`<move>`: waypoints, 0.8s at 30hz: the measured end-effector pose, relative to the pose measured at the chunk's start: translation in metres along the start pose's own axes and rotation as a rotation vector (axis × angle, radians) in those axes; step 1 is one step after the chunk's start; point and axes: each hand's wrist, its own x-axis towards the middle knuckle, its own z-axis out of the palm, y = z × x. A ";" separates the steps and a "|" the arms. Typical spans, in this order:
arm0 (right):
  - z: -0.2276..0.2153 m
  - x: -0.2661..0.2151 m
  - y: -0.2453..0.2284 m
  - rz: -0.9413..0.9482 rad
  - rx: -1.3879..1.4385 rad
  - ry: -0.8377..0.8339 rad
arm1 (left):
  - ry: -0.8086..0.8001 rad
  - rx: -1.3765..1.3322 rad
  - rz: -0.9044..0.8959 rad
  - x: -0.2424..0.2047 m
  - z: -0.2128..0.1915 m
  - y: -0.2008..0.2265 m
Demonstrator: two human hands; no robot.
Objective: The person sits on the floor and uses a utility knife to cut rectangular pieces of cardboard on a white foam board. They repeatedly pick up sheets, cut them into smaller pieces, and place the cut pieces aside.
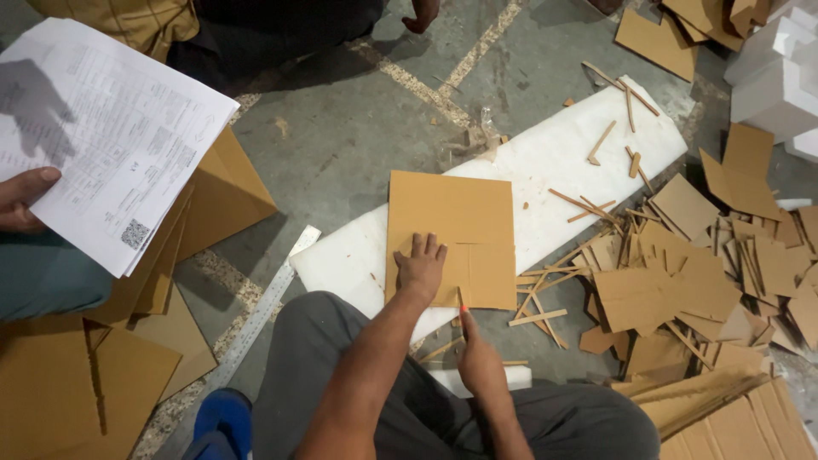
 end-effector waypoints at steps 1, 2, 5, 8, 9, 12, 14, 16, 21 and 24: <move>0.002 -0.003 0.001 0.001 0.000 0.007 | 0.003 0.002 0.002 0.000 0.001 0.000; 0.005 -0.005 0.002 0.027 -0.012 0.000 | 0.006 0.005 0.003 0.001 0.002 0.000; 0.009 -0.014 0.005 0.049 -0.021 -0.003 | 0.030 -0.003 -0.003 0.001 0.004 0.000; 0.010 -0.021 0.006 0.026 0.004 0.005 | 0.030 -0.005 -0.006 0.001 0.002 0.000; 0.011 -0.025 0.007 0.058 0.000 -0.014 | 0.029 -0.005 -0.004 0.000 0.003 0.000; 0.013 -0.031 0.008 0.140 -0.005 -0.063 | 0.017 -0.005 0.002 -0.002 0.000 -0.001; 0.012 -0.031 0.009 0.163 -0.007 -0.067 | 0.000 0.002 0.004 -0.002 -0.004 -0.002; 0.012 -0.034 0.010 0.155 -0.009 -0.054 | -0.002 -0.014 0.002 -0.003 -0.008 -0.003; 0.003 -0.049 0.016 0.081 -0.010 -0.036 | -0.070 -0.010 0.015 -0.008 -0.020 -0.003; -0.006 -0.039 0.012 0.049 0.027 0.072 | -0.091 0.000 0.029 -0.011 -0.031 -0.005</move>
